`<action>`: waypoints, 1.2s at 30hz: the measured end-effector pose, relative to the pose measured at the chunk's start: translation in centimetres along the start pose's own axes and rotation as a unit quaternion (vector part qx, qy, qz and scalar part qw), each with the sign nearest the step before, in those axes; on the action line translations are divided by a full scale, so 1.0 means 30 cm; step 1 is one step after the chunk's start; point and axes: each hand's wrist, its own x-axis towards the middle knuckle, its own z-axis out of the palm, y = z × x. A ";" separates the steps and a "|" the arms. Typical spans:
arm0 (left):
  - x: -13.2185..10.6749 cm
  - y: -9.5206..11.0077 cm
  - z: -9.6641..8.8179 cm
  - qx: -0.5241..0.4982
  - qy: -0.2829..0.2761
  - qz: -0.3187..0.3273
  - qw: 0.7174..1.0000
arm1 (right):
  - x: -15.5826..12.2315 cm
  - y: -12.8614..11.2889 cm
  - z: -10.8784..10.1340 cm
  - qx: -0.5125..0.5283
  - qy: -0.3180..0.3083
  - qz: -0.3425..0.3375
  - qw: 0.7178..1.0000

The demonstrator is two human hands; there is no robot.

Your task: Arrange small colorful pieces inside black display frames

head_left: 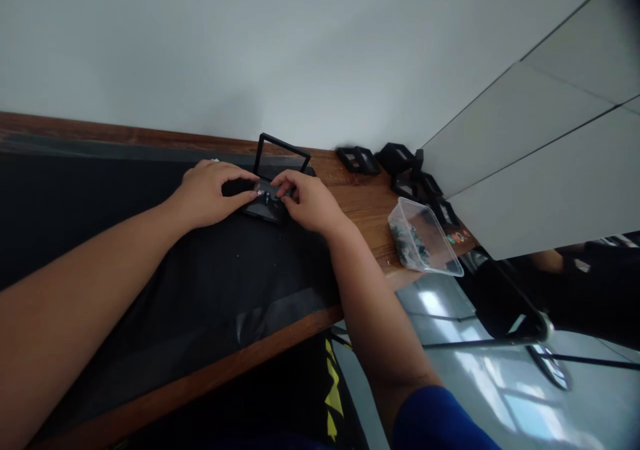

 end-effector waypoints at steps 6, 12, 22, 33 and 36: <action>0.005 -0.001 -0.002 -0.020 -0.004 0.010 1.000 | 0.008 -0.005 0.019 -0.014 0.022 0.001 1.000; 0.003 0.007 -0.005 -0.005 -0.002 0.009 1.000 | 0.005 -0.010 0.012 0.005 -0.007 0.000 1.000; 0.004 0.010 -0.005 -0.009 -0.010 0.003 1.000 | 0.017 0.011 0.009 0.029 -0.002 0.027 0.999; 0.003 0.036 -0.019 0.004 -0.018 -0.016 1.000 | 0.028 0.012 0.039 0.020 -0.021 0.043 0.999; 0.003 0.037 -0.016 0.006 -0.020 -0.019 1.000 | 0.027 0.009 0.036 0.018 -0.021 0.051 0.998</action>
